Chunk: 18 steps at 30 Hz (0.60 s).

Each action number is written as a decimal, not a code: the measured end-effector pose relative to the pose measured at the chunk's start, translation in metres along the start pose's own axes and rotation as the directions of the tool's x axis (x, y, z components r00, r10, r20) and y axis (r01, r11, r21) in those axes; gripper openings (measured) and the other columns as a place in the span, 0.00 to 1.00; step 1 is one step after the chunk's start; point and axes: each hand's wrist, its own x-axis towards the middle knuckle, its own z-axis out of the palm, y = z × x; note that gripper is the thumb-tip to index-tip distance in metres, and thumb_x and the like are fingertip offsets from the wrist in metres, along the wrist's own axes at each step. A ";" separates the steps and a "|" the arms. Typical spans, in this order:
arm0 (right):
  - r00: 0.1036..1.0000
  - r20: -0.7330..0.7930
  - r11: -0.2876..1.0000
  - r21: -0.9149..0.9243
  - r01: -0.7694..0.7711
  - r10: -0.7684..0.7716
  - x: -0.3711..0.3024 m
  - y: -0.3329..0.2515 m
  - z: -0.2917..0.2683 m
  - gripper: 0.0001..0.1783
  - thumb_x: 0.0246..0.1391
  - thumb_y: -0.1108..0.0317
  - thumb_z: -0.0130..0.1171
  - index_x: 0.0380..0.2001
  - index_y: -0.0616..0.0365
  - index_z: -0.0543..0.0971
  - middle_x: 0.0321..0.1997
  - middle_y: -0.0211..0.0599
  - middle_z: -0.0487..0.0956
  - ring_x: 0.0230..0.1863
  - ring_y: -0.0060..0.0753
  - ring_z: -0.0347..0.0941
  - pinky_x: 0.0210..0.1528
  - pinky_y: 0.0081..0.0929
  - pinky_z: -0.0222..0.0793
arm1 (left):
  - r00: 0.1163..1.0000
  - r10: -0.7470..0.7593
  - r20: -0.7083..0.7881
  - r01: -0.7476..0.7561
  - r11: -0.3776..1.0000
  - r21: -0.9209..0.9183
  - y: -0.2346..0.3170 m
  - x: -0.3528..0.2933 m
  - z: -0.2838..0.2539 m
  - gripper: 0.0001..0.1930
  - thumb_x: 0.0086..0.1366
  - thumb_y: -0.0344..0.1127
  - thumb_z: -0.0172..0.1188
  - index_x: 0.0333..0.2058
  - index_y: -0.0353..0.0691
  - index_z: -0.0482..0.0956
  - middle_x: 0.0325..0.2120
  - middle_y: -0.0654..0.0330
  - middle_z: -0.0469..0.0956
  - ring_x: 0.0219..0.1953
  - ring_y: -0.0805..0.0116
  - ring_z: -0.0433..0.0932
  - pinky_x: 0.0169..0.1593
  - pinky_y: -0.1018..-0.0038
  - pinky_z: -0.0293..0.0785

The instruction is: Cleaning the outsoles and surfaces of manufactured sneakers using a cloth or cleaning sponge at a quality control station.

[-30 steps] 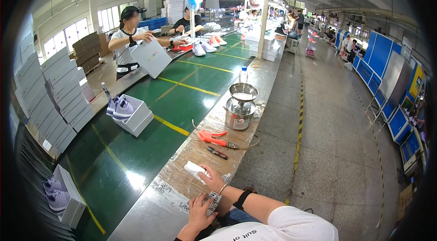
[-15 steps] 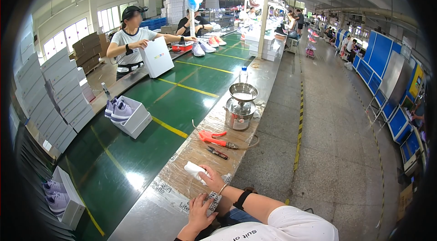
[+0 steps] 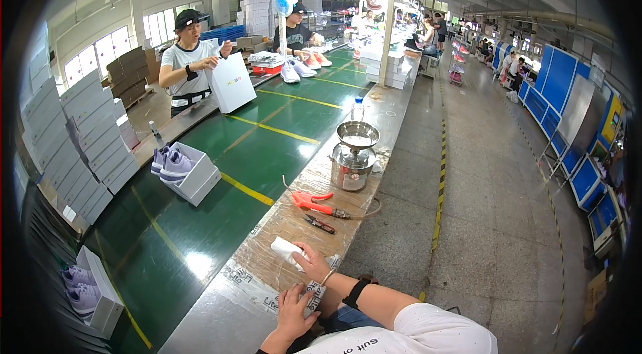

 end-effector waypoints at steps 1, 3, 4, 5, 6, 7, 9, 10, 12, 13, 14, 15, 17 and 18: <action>1.000 -0.004 1.000 0.004 0.004 -0.004 0.000 0.000 0.000 0.18 0.57 0.63 0.52 0.48 0.59 0.71 0.41 0.41 0.75 0.44 0.33 0.71 0.47 0.26 0.65 | 1.000 0.001 -0.002 -0.001 1.000 0.001 0.000 0.000 0.000 0.30 0.43 0.44 0.66 0.47 0.44 0.72 0.51 0.50 0.65 0.56 0.51 0.62 0.57 0.56 0.52; 1.000 0.000 1.000 0.003 -0.004 0.004 -0.001 -0.002 0.000 0.18 0.57 0.63 0.53 0.48 0.59 0.71 0.41 0.41 0.75 0.44 0.33 0.71 0.47 0.26 0.65 | 1.000 0.005 -0.006 -0.005 1.000 0.002 0.000 -0.001 0.000 0.30 0.43 0.44 0.66 0.47 0.44 0.72 0.51 0.50 0.65 0.56 0.51 0.62 0.57 0.56 0.52; 1.000 0.003 1.000 0.001 -0.012 0.012 -0.002 -0.002 0.000 0.18 0.57 0.63 0.53 0.48 0.59 0.71 0.41 0.41 0.75 0.43 0.33 0.71 0.46 0.25 0.65 | 1.000 0.009 -0.009 -0.009 1.000 0.002 0.000 -0.002 0.000 0.30 0.43 0.44 0.66 0.47 0.44 0.72 0.51 0.50 0.65 0.56 0.51 0.62 0.57 0.56 0.52; 1.000 0.003 1.000 0.002 -0.013 0.013 -0.002 -0.003 0.000 0.18 0.57 0.63 0.53 0.48 0.59 0.71 0.41 0.41 0.75 0.43 0.33 0.71 0.46 0.25 0.65 | 1.000 0.008 -0.009 -0.008 1.000 0.002 0.000 -0.002 -0.001 0.30 0.43 0.44 0.66 0.47 0.44 0.72 0.51 0.50 0.65 0.56 0.51 0.62 0.57 0.56 0.52; 1.000 0.000 1.000 -0.002 -0.009 0.009 -0.002 -0.003 0.000 0.18 0.56 0.63 0.53 0.48 0.59 0.71 0.41 0.41 0.75 0.43 0.32 0.71 0.46 0.25 0.65 | 1.000 0.008 -0.008 -0.008 1.000 0.002 0.001 -0.003 -0.001 0.30 0.42 0.44 0.67 0.47 0.44 0.72 0.51 0.50 0.65 0.56 0.51 0.62 0.57 0.56 0.52; 1.000 -0.002 1.000 -0.005 -0.006 0.006 -0.003 -0.003 0.000 0.18 0.56 0.63 0.53 0.48 0.59 0.71 0.41 0.40 0.75 0.43 0.32 0.71 0.46 0.25 0.65 | 1.000 0.007 -0.008 -0.007 1.000 0.001 0.002 -0.003 -0.002 0.30 0.42 0.44 0.67 0.47 0.44 0.72 0.51 0.50 0.65 0.56 0.51 0.62 0.57 0.56 0.52; 1.000 -0.003 1.000 0.001 -0.006 0.006 -0.002 -0.003 0.000 0.18 0.56 0.63 0.53 0.48 0.59 0.71 0.41 0.40 0.75 0.43 0.31 0.71 0.46 0.25 0.65 | 1.000 0.006 -0.007 -0.006 1.000 -0.003 0.001 -0.002 -0.002 0.30 0.42 0.44 0.67 0.47 0.44 0.72 0.51 0.50 0.65 0.56 0.51 0.62 0.57 0.56 0.52; 1.000 -0.003 1.000 0.006 -0.005 0.005 -0.001 -0.003 0.000 0.18 0.56 0.63 0.53 0.48 0.59 0.71 0.40 0.40 0.76 0.42 0.30 0.71 0.46 0.25 0.65 | 1.000 0.005 -0.006 -0.005 1.000 -0.006 0.001 -0.002 -0.001 0.30 0.43 0.44 0.67 0.47 0.44 0.72 0.51 0.50 0.65 0.56 0.51 0.62 0.57 0.56 0.51; 1.000 -0.002 1.000 0.009 -0.012 0.012 -0.001 -0.004 0.000 0.18 0.56 0.63 0.53 0.48 0.59 0.71 0.40 0.39 0.75 0.42 0.30 0.71 0.46 0.24 0.65 | 1.000 0.004 -0.002 -0.004 1.000 0.001 0.002 -0.001 -0.002 0.30 0.43 0.44 0.66 0.47 0.44 0.72 0.51 0.50 0.65 0.56 0.51 0.62 0.57 0.55 0.51; 1.000 -0.001 1.000 0.011 -0.019 0.019 -0.002 -0.003 0.000 0.18 0.56 0.63 0.53 0.48 0.59 0.71 0.41 0.39 0.75 0.42 0.29 0.71 0.46 0.24 0.65 | 1.000 0.001 0.002 -0.001 1.000 0.008 0.002 -0.002 -0.002 0.30 0.43 0.44 0.66 0.47 0.44 0.72 0.51 0.50 0.65 0.56 0.51 0.62 0.57 0.55 0.51; 1.000 -0.001 1.000 0.012 -0.019 0.019 -0.002 -0.003 0.001 0.18 0.56 0.63 0.53 0.48 0.59 0.71 0.41 0.39 0.75 0.42 0.29 0.71 0.46 0.24 0.65 | 1.000 0.001 0.002 -0.001 1.000 0.008 0.002 -0.003 -0.002 0.30 0.43 0.44 0.66 0.47 0.44 0.72 0.51 0.50 0.65 0.56 0.51 0.62 0.57 0.55 0.51; 1.000 -0.003 1.000 0.005 -0.017 0.017 -0.003 -0.003 0.001 0.18 0.56 0.63 0.53 0.48 0.59 0.71 0.41 0.39 0.75 0.43 0.29 0.71 0.46 0.24 0.65 | 1.000 0.002 0.000 -0.002 1.000 0.007 0.002 -0.004 -0.002 0.30 0.43 0.44 0.66 0.47 0.44 0.72 0.51 0.50 0.65 0.56 0.51 0.62 0.57 0.55 0.51; 1.000 -0.006 1.000 -0.001 -0.014 0.014 -0.005 -0.003 0.002 0.18 0.56 0.63 0.53 0.48 0.59 0.71 0.41 0.39 0.75 0.43 0.29 0.71 0.46 0.24 0.65 | 1.000 0.004 -0.002 -0.004 1.000 0.006 0.003 -0.005 -0.003 0.30 0.43 0.44 0.66 0.47 0.44 0.72 0.51 0.50 0.65 0.56 0.51 0.62 0.57 0.55 0.51; 1.000 -0.006 1.000 0.000 -0.015 0.015 -0.005 -0.003 0.002 0.18 0.56 0.63 0.53 0.48 0.59 0.71 0.41 0.40 0.75 0.43 0.29 0.71 0.46 0.24 0.65 | 1.000 0.001 0.001 -0.001 1.000 0.002 0.004 -0.005 -0.004 0.30 0.43 0.44 0.66 0.47 0.44 0.72 0.51 0.50 0.65 0.56 0.51 0.62 0.57 0.55 0.51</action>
